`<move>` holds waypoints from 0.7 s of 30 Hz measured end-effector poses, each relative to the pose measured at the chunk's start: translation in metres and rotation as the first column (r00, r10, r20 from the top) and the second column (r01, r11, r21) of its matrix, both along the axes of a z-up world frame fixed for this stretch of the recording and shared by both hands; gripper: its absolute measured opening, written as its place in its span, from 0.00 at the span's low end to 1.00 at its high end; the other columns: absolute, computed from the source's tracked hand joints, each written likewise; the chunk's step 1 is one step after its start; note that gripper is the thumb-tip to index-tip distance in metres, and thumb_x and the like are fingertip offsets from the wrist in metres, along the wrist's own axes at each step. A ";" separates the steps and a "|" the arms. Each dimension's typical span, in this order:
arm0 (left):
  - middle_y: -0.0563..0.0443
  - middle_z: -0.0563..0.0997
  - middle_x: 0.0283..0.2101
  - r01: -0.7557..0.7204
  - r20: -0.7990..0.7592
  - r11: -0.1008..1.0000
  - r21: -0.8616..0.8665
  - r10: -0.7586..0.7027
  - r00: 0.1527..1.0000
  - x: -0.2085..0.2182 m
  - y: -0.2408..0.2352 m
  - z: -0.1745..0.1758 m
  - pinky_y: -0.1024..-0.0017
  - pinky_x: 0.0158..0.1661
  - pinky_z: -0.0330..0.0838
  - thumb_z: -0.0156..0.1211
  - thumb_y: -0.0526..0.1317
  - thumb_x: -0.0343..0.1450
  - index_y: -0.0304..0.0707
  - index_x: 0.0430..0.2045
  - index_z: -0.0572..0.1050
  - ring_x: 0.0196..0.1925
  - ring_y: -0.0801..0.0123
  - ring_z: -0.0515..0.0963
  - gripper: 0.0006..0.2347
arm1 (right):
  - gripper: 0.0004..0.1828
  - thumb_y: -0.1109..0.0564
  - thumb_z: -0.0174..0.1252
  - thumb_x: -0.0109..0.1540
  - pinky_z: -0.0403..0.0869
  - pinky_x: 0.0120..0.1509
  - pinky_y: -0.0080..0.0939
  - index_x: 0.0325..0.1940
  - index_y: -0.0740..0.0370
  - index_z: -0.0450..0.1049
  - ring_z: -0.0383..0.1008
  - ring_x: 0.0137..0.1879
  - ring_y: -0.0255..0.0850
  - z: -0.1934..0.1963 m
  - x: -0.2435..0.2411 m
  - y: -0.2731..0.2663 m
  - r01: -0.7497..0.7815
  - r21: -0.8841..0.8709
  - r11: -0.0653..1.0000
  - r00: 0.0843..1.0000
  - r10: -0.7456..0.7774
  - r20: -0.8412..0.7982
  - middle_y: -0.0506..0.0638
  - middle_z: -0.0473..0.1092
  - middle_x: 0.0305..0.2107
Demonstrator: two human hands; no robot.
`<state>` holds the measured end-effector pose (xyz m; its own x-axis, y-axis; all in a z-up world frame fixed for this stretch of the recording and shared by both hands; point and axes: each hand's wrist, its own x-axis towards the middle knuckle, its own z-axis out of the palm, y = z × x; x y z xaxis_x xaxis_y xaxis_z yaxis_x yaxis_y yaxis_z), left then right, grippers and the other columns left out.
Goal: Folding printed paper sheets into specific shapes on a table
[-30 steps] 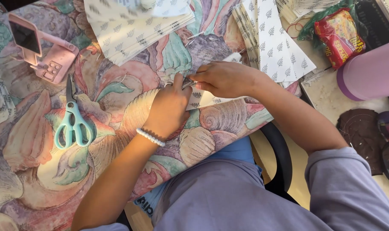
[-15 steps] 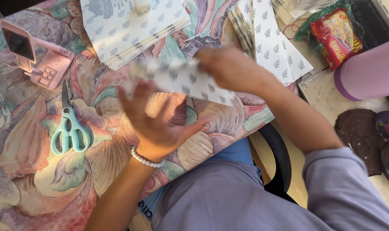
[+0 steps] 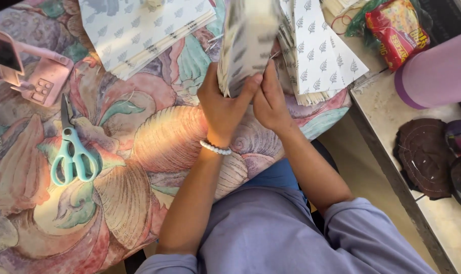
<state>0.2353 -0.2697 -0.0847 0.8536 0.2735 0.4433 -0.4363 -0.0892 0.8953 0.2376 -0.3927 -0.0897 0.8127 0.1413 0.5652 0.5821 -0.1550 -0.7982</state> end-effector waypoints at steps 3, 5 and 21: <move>0.44 0.83 0.28 0.064 -0.012 0.997 0.036 -0.064 0.998 -0.001 0.013 0.039 0.64 0.35 0.78 0.77 0.42 0.63 0.36 0.34 0.77 0.34 0.70 0.82 0.14 | 0.15 0.68 0.41 0.68 0.66 0.59 0.52 0.60 0.72 0.60 0.64 0.51 0.45 0.014 0.007 -0.011 -0.016 -0.032 0.999 1.000 0.016 -0.024 0.55 0.62 0.41; 0.41 0.83 0.30 0.112 -0.079 0.992 0.050 -0.108 0.991 0.010 0.014 0.043 0.62 0.35 0.79 0.75 0.44 0.64 0.36 0.36 0.75 0.36 0.63 0.85 0.16 | 0.19 0.69 0.42 0.69 0.65 0.64 0.53 0.64 0.68 0.57 0.64 0.58 0.48 0.031 0.005 -0.017 -0.055 0.024 0.998 0.996 0.056 -0.072 0.60 0.65 0.48; 0.40 0.84 0.39 0.327 -0.665 0.912 0.248 -0.085 0.742 0.095 -0.047 -0.075 0.54 0.48 0.80 0.74 0.53 0.60 0.33 0.40 0.76 0.49 0.48 0.85 0.25 | 0.24 0.58 0.66 0.65 0.76 0.54 0.66 0.65 0.65 0.73 0.73 0.57 0.72 0.048 -0.022 -0.025 0.322 -0.548 0.772 0.939 -0.333 0.083 0.67 0.67 0.56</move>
